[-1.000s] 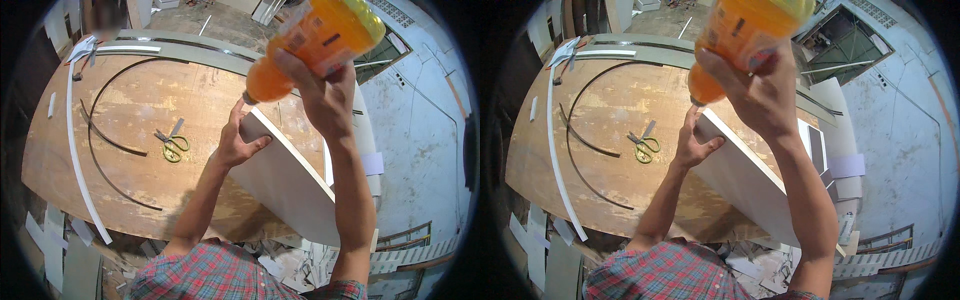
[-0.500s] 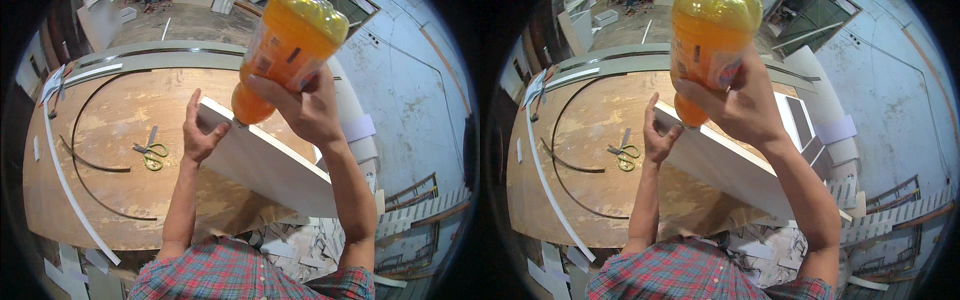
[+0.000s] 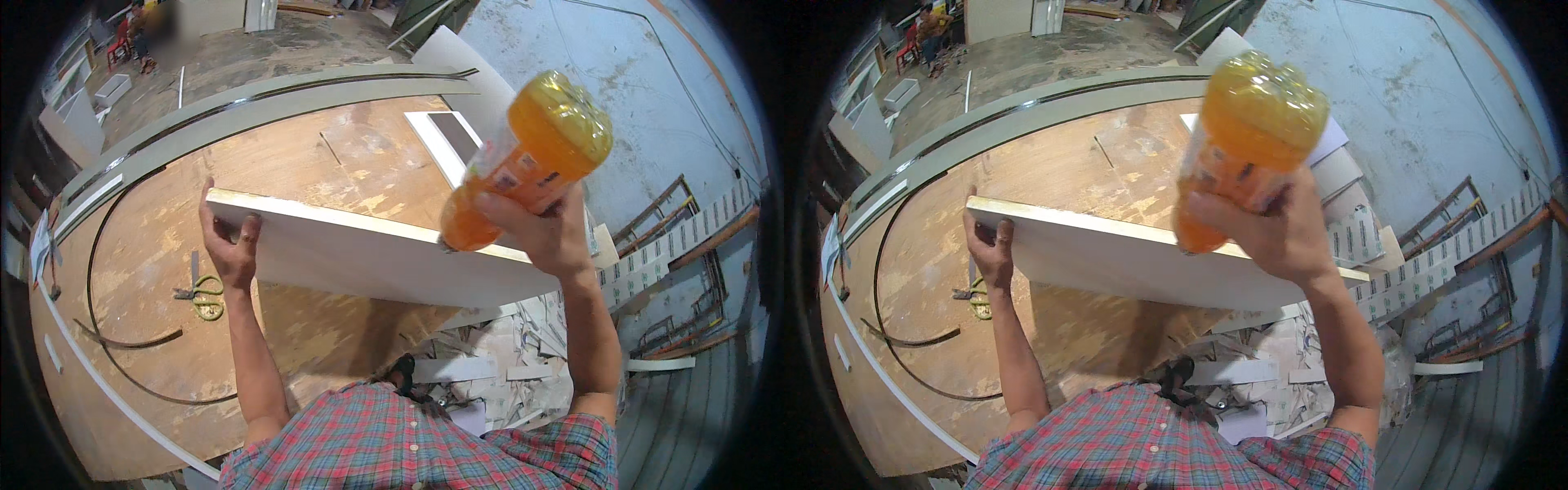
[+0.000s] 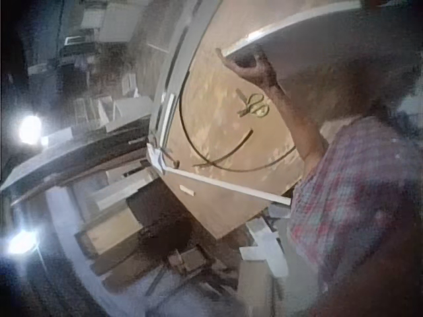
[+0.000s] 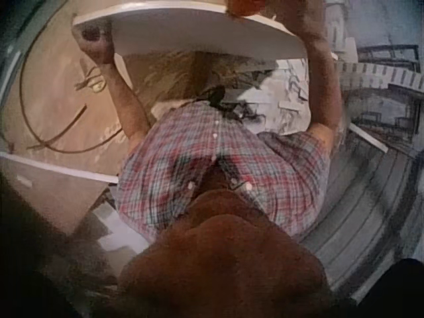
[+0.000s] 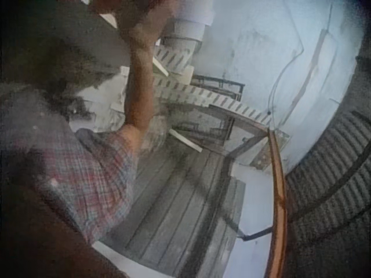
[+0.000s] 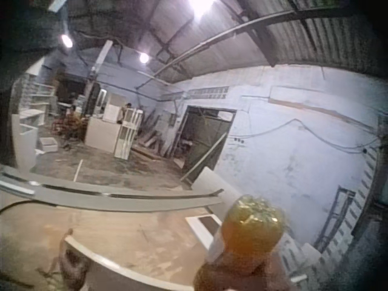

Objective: The person applies adhesive from a bottle onto the edges and surfaces of wooden boards.

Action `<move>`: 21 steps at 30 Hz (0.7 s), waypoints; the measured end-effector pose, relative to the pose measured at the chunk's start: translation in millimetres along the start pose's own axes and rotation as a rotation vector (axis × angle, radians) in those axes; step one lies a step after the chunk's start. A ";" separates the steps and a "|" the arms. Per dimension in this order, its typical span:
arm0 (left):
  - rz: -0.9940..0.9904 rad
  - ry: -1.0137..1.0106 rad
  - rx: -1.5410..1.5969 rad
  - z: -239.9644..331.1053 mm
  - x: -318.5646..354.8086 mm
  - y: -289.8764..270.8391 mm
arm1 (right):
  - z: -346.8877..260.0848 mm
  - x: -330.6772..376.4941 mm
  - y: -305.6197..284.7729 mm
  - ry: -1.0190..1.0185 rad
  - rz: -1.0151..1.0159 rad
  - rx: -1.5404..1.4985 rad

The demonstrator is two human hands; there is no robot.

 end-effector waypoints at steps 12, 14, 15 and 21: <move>0.009 0.063 -0.009 -3.4 -3.0 -1.5 | 3.3 30.7 -31.9 0.007 0.208 -0.067; -0.011 0.014 0.024 -7.9 -2.3 -5.1 | -5.2 18.5 -7.8 -0.017 0.186 -0.136; -0.045 -0.020 0.082 -0.6 -0.4 -2.5 | -9.0 11.0 6.0 -0.033 0.171 -0.180; -0.024 0.038 0.003 9.7 0.6 -2.5 | -38.6 -31.6 89.3 -0.142 0.047 -0.272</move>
Point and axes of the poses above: each hand's wrist, its own x-axis away from the middle knuckle, its own y-axis out of the palm, z = x × y, the point moved 9 cm from there along -x, towards the middle knuckle, and after that the axes turned 9 degrees about -y, right-handed, at the moved point
